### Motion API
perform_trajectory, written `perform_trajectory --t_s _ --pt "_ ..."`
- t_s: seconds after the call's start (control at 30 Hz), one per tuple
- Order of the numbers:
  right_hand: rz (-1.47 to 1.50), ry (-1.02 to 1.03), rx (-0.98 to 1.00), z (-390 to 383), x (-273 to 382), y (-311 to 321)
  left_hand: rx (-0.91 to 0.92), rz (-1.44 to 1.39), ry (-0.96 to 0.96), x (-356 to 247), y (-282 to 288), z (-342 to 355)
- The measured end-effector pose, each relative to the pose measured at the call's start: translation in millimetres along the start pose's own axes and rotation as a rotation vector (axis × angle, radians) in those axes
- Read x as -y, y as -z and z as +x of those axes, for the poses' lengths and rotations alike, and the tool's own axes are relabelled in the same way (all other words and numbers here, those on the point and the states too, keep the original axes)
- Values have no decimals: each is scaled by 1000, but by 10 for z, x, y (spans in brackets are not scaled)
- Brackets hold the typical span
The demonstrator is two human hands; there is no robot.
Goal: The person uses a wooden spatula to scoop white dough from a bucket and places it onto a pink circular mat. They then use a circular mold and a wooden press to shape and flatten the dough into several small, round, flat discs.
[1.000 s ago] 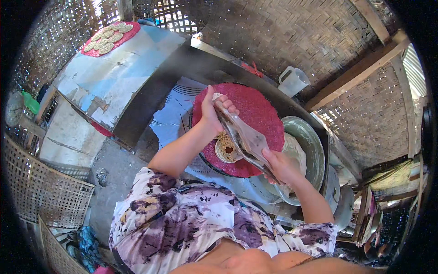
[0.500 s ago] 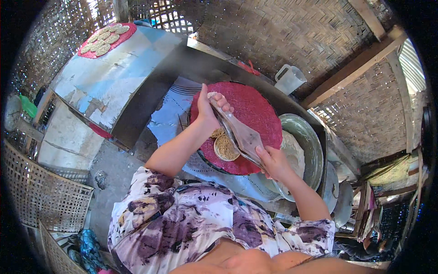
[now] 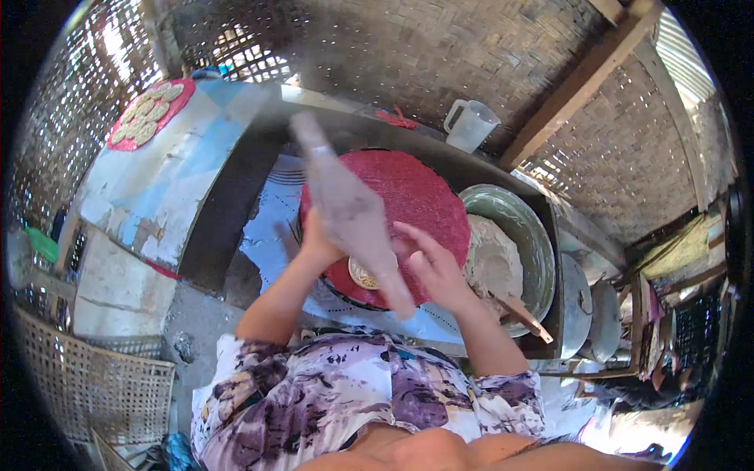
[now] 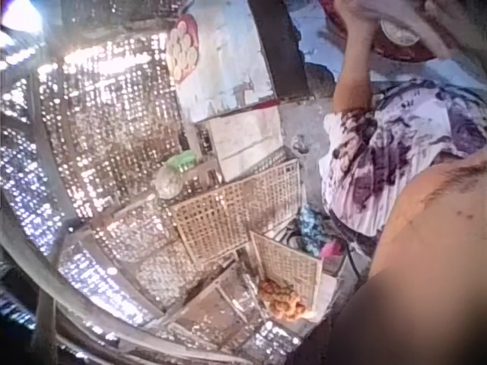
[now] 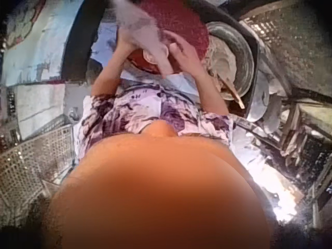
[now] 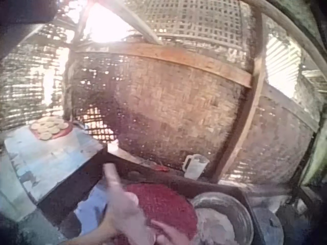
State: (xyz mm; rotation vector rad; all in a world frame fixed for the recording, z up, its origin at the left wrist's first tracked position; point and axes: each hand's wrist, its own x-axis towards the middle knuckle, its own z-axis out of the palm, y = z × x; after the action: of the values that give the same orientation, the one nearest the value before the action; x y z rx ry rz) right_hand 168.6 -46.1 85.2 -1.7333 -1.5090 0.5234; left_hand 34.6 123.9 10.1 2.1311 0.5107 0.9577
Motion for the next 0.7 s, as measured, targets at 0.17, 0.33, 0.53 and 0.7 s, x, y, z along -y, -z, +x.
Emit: perform_trajectory --t_s 0.17,0.33,0.53,0.7 --pt "-722 83 -11 -308 -344 -247 -265 -446 314 483 502 -305" --pt "-770 -32 13 -376 -456 -413 -249 -638 285 27 849 -393" --pt "-731 -29 76 -270 -398 -442 -167 -599 175 35 848 -376" --pt "-681 -37 106 -210 -307 -439 -135 -587 130 70 830 -310"
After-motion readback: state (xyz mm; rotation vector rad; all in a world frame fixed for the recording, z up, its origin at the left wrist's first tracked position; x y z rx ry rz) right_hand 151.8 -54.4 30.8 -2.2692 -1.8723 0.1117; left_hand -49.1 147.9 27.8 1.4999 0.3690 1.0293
